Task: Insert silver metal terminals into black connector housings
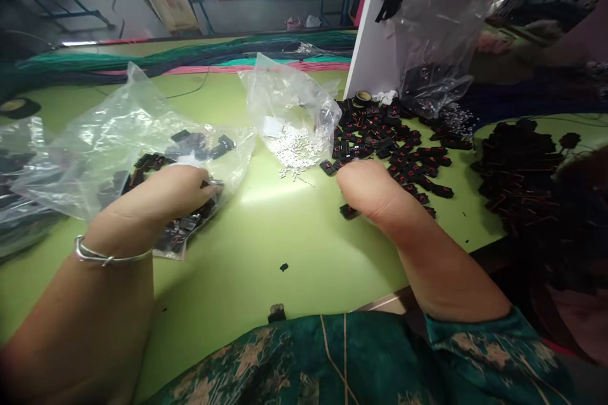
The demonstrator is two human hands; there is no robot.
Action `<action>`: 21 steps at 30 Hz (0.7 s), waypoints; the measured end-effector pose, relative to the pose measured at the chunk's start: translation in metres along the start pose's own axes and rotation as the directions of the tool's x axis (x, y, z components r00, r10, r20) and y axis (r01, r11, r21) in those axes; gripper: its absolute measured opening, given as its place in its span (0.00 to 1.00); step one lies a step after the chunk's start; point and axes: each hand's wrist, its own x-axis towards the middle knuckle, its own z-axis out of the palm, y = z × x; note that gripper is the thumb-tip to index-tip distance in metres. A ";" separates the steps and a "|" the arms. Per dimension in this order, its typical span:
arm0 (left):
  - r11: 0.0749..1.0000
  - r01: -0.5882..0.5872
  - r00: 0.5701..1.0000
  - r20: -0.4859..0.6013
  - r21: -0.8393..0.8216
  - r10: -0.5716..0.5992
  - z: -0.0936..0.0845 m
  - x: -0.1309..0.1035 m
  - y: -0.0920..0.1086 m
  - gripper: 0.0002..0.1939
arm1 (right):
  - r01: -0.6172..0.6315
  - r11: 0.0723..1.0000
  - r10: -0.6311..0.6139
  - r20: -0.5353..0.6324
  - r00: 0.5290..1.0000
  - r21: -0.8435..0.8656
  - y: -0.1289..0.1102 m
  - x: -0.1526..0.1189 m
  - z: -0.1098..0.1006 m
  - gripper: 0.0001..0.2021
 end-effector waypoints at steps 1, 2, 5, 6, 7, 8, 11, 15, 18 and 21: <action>1.000 0.001 1.000 0.029 0.017 -0.001 -0.006 -0.002 0.001 0.16 | -0.021 1.000 0.022 0.012 1.000 -0.007 -0.002 0.001 -0.001 0.04; 1.000 0.004 0.999 0.047 0.011 -0.004 -0.010 -0.003 0.001 0.16 | -0.020 1.000 0.019 -0.009 1.000 -0.008 -0.004 0.002 -0.002 0.06; 0.996 0.085 0.995 0.047 -0.023 -0.084 -0.017 -0.002 -0.011 0.14 | 0.082 0.996 -0.074 -0.200 0.977 0.036 -0.014 0.003 -0.001 0.12; 0.994 0.098 0.995 0.019 -0.044 -0.097 -0.015 0.001 -0.016 0.16 | 0.123 0.991 -0.104 -0.260 0.960 0.058 -0.017 0.004 0.000 0.13; 0.993 0.093 0.995 -0.026 -0.077 -0.095 -0.012 0.004 -0.021 0.19 | 0.156 0.985 -0.127 -0.301 0.945 0.076 -0.020 0.005 0.002 0.14; 0.991 0.059 0.994 -0.087 -0.121 -0.070 -0.007 0.008 -0.025 0.22 | 0.184 0.979 -0.146 -0.326 0.934 0.087 -0.024 0.006 0.004 0.14; 0.975 -0.058 0.971 -0.238 -0.216 0.005 0.013 0.022 -0.031 0.25 | 0.249 0.964 -0.200 -0.351 0.915 0.099 -0.032 0.009 0.010 0.15; 0.966 -0.105 0.970 -0.240 -0.235 0.047 0.028 0.032 -0.031 0.27 | 0.301 0.946 -0.247 -0.343 0.907 0.116 -0.035 0.011 0.013 0.14; 0.982 -0.081 0.975 -0.220 -0.170 0.043 0.018 0.027 -0.029 0.23 | 0.286 0.951 -0.227 -0.362 0.904 0.120 -0.030 0.012 0.012 0.14; 0.993 0.032 0.998 -0.043 -0.115 -0.037 -0.002 0.016 -0.026 0.21 | 0.243 0.961 -0.177 -0.378 0.909 0.133 -0.026 0.013 0.013 0.14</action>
